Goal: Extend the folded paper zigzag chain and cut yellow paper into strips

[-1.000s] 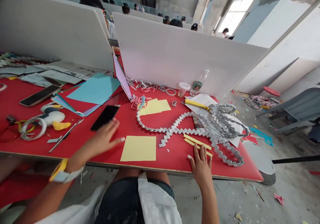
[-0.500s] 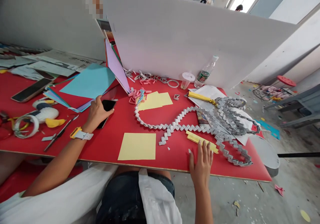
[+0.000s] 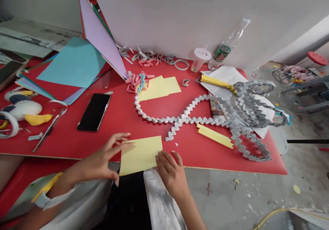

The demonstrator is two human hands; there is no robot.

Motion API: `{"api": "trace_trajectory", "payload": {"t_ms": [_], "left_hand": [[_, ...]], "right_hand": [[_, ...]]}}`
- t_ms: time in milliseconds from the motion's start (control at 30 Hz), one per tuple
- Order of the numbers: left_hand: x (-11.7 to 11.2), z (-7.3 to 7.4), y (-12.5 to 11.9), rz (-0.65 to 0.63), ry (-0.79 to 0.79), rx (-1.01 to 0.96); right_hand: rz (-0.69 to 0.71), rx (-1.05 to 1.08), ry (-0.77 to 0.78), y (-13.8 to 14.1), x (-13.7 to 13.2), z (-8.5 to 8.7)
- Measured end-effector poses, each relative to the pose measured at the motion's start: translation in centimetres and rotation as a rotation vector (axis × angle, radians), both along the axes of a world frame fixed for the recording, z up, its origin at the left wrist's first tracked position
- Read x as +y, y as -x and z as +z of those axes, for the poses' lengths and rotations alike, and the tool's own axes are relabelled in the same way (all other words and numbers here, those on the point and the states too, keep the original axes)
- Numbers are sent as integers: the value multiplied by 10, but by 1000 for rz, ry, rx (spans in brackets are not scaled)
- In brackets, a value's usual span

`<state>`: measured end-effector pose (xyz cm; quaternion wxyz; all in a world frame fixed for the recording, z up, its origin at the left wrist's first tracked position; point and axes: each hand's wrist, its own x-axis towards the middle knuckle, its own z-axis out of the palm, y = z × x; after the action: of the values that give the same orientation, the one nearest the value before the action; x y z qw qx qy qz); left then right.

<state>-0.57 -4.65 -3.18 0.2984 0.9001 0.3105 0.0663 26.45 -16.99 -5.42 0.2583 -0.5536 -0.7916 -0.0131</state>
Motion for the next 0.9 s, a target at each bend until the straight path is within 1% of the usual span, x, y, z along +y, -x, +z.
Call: {"api": "trace_trajectory", "payload": {"t_ms": [33,67,133,200,267,367,467,567,633,767,900], "left_hand": [[-11,0,-2,-27,17,-11],[-19,-1,-3,-29,4,-35],[-26,-7,-7,18,-36,-113],[-26,-13,-11,103,-51,-197],[-24,-19,-15,216,-71,-230],[-25,-23,-21,390,-148,-201],[-28,-24,-27,512,-179,-175],[-29,-25,-32,619,-220,-157],[-28,-25,-35,673,-228,-145],[-27,-26,-37,701,-244,-121],[-26,-26,-38,738,-255,-117]], "right_hand": [[-1,42,13,-2,0,3],[-3,84,34,-4,2,5],[-8,161,96,-5,7,8],[-15,244,185,-4,15,8],[-65,346,287,-2,24,6],[-161,474,421,1,34,1],[-226,523,515,4,39,-1],[-324,548,534,7,43,-1],[-356,556,525,10,45,-1],[-389,557,506,16,49,-1],[-477,453,449,24,51,-1]]}}
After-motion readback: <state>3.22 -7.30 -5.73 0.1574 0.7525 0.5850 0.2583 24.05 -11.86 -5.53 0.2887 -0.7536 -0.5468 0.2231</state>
